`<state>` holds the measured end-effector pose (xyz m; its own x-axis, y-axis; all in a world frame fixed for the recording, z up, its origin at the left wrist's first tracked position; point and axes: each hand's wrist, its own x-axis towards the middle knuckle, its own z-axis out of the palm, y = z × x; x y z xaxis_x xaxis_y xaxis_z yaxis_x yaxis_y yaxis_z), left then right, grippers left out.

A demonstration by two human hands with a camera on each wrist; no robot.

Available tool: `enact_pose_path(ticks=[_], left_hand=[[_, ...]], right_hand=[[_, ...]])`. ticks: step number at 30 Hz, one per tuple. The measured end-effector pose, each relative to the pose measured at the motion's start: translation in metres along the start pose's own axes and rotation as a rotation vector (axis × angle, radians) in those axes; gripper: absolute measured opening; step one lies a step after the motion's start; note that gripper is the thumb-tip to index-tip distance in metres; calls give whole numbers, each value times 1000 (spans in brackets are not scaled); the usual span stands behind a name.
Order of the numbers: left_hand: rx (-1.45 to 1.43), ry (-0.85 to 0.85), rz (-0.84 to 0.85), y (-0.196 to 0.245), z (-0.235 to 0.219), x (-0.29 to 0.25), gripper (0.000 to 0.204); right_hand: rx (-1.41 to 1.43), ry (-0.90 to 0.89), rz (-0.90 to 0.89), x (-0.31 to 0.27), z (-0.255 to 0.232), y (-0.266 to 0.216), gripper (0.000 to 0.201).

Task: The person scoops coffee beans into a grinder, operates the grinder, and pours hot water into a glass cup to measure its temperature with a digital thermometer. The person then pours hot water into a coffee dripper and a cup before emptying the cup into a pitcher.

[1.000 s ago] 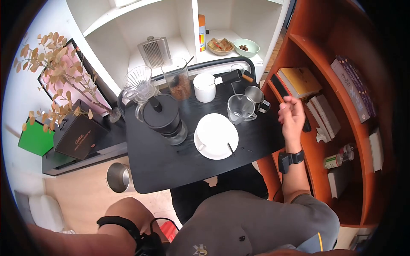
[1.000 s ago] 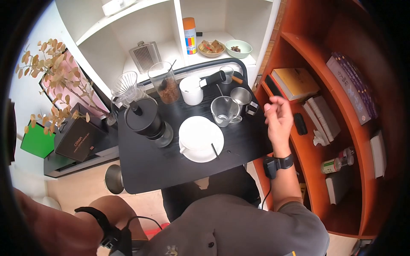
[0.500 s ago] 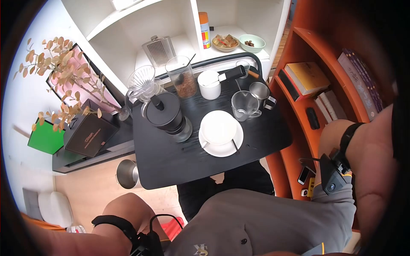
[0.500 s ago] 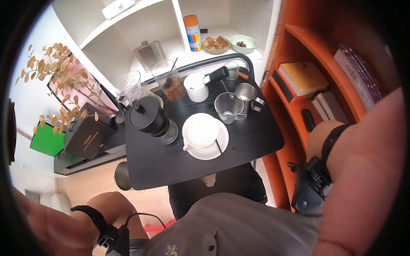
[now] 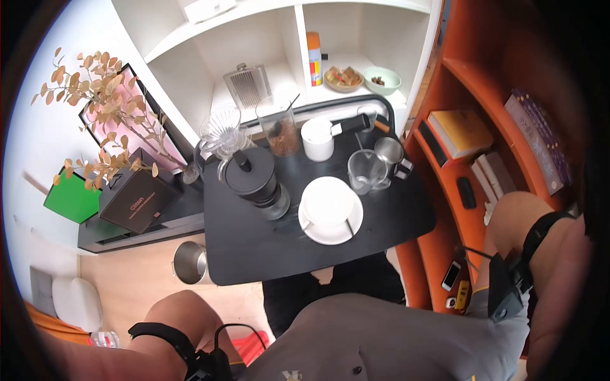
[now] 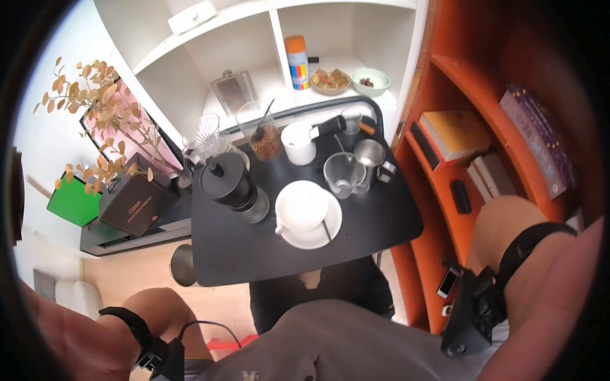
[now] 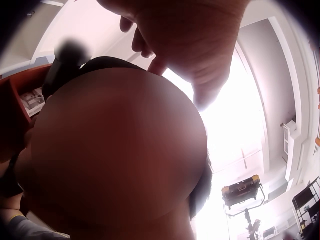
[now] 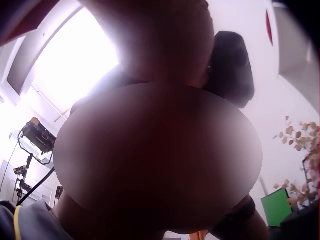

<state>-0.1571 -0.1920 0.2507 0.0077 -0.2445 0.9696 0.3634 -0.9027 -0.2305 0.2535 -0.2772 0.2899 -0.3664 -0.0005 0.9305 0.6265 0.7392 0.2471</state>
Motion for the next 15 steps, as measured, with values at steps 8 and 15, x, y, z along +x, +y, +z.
enact_pose_path(ticks=[8, 15], left_hand=[[12, 14, 87, 4, -4, 16, 45], [14, -16, 139, 12, -12, 30, 45]], right_hand=[[-38, 22, -28, 12, -1, 4, 48], [-57, 39, -6, 12, -1, -1, 49]])
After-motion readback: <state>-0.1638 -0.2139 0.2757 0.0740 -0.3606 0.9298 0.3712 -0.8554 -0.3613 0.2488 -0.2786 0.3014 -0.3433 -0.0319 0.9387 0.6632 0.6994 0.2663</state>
